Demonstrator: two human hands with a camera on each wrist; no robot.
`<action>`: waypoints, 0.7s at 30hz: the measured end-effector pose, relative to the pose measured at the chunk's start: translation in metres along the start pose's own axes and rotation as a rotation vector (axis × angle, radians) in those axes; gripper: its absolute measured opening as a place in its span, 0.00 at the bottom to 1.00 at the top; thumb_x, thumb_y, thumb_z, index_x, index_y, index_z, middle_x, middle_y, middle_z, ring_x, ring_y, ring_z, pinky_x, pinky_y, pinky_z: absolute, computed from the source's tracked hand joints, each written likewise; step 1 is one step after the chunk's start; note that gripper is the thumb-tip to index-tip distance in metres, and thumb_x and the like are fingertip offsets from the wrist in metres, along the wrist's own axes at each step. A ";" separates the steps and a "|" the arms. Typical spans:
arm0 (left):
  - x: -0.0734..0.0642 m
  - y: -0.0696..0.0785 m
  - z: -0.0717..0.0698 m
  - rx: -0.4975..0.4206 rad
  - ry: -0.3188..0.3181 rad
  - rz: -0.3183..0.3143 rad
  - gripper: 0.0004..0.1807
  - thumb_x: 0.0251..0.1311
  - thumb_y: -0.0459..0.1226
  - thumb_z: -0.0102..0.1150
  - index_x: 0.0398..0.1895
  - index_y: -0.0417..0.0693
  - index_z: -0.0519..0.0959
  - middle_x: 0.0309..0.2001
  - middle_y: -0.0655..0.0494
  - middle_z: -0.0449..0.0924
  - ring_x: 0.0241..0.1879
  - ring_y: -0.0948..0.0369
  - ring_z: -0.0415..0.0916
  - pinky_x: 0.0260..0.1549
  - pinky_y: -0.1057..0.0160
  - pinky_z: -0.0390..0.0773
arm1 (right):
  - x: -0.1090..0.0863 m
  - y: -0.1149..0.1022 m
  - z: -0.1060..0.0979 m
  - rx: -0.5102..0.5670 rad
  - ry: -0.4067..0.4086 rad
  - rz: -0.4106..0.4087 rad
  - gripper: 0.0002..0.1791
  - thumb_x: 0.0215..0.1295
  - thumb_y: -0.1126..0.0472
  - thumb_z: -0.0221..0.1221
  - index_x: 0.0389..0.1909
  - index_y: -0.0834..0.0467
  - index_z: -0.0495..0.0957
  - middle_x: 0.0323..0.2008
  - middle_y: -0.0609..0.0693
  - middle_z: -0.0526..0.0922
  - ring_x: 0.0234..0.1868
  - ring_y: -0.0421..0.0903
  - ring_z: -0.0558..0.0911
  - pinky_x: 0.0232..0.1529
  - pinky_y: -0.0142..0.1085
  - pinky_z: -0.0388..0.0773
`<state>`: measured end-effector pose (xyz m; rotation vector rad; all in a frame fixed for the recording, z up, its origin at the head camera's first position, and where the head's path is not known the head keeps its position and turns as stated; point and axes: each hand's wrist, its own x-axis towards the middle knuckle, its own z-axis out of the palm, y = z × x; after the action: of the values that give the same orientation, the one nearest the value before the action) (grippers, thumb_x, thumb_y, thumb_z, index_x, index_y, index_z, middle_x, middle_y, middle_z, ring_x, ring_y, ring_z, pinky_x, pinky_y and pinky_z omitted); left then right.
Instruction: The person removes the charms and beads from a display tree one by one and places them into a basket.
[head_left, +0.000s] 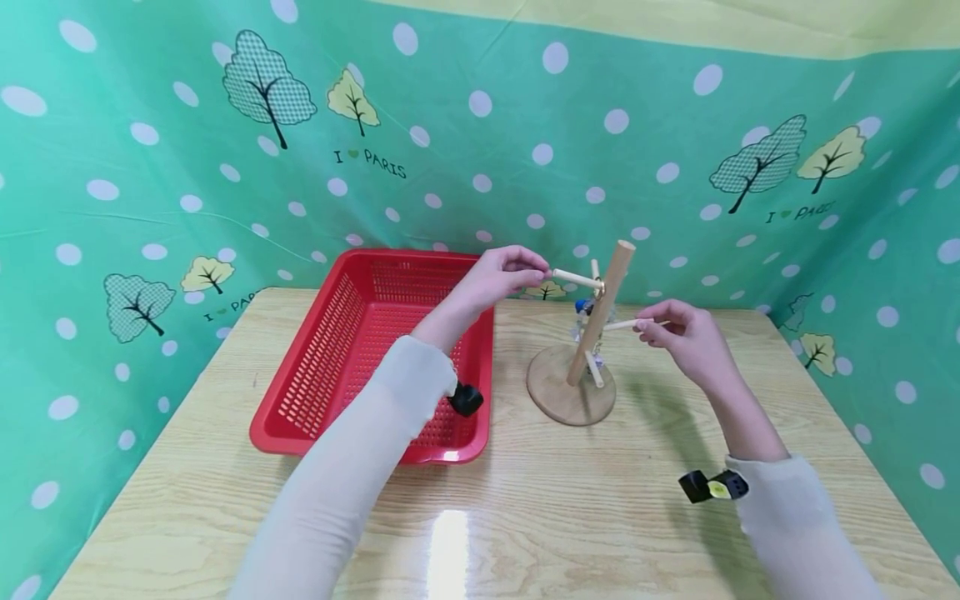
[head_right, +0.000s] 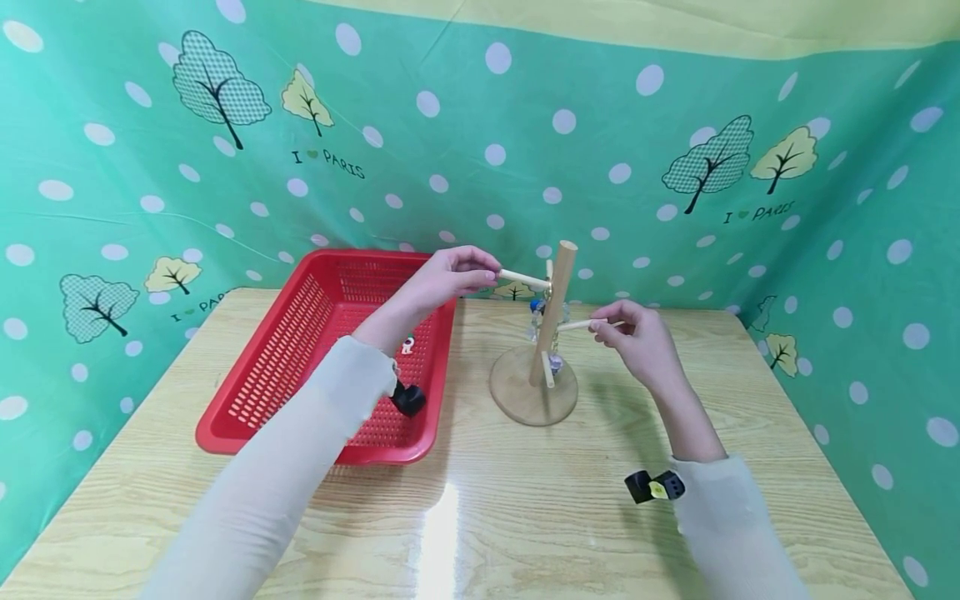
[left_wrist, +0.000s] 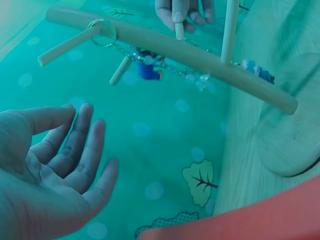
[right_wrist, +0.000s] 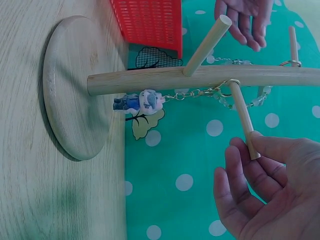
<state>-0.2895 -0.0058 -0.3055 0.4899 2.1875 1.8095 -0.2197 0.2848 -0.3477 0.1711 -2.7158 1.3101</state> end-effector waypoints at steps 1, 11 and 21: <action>0.000 0.000 0.002 -0.002 -0.004 0.005 0.14 0.68 0.35 0.60 0.54 0.43 0.78 0.54 0.43 0.82 0.55 0.50 0.80 0.53 0.61 0.79 | 0.000 0.000 0.000 -0.001 0.000 -0.001 0.16 0.75 0.58 0.54 0.50 0.67 0.77 0.46 0.67 0.82 0.33 0.28 0.80 0.37 0.21 0.81; 0.006 0.001 0.016 -0.017 -0.098 0.018 0.17 0.69 0.35 0.58 0.59 0.43 0.77 0.56 0.41 0.80 0.53 0.54 0.81 0.57 0.60 0.80 | 0.001 0.002 0.000 0.000 0.008 -0.007 0.15 0.75 0.59 0.54 0.50 0.68 0.78 0.43 0.61 0.82 0.34 0.29 0.81 0.37 0.21 0.81; 0.011 -0.001 0.028 -0.101 -0.182 0.028 0.20 0.68 0.31 0.57 0.63 0.43 0.75 0.58 0.40 0.80 0.60 0.50 0.79 0.65 0.52 0.75 | 0.001 0.001 0.000 -0.003 0.003 -0.002 0.16 0.75 0.58 0.53 0.50 0.67 0.78 0.46 0.65 0.82 0.34 0.30 0.82 0.37 0.21 0.81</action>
<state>-0.2880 0.0235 -0.3118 0.6385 1.9690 1.8019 -0.2204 0.2856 -0.3485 0.1714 -2.7146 1.3046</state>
